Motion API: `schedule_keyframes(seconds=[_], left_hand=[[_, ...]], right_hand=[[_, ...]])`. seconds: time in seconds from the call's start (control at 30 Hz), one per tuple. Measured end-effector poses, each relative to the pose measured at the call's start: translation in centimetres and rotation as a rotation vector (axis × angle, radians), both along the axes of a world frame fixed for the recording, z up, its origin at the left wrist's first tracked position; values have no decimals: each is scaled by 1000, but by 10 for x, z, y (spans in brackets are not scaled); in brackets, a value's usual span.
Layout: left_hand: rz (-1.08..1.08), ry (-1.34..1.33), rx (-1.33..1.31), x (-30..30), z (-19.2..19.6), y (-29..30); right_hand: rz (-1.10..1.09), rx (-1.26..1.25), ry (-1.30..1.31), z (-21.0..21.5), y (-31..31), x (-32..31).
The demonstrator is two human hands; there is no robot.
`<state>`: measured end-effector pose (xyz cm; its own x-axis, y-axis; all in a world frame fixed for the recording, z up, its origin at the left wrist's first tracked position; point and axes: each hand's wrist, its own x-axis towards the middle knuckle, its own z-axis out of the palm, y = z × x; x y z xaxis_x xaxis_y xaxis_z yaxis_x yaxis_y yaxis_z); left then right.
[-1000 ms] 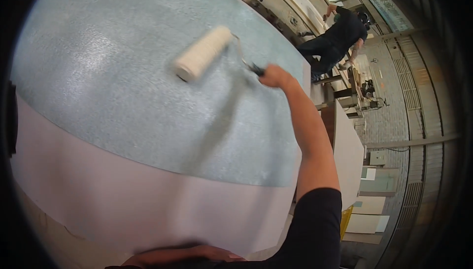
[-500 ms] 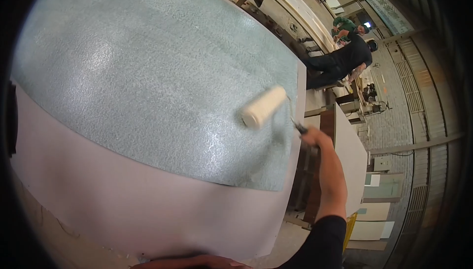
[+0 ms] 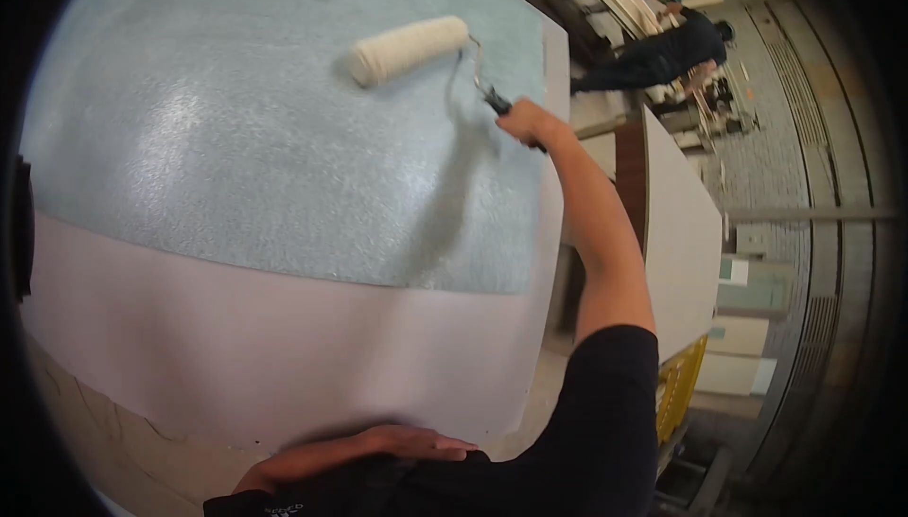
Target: Applying adhesive to a large curved furniture panel using a paint roller in a factory workshop.
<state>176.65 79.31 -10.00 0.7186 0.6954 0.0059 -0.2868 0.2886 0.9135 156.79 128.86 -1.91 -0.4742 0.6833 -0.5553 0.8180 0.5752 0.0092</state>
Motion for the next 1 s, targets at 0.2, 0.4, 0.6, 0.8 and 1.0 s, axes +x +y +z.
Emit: schedule_keyframes(seconds=[0.2, 0.4, 0.6, 0.8, 1.0], left_hand=[[-318, -93, -70, -12, 34, 17], [91, -218, -77, -6, -9, -32], [922, -361, -93, -84, -22, -108], [1285, -157, -177, -178, -7, -212], [439, 273, -83, -201, 17, -270]], right_hand=[[160, 119, 17, 32, -29, 293], [61, 115, -201, 67, -71, 324], [381, 331, -259, 74, -31, 223], [582, 333, -137, 81, -145, 7], [597, 282, 19, 59, -272, -127]])
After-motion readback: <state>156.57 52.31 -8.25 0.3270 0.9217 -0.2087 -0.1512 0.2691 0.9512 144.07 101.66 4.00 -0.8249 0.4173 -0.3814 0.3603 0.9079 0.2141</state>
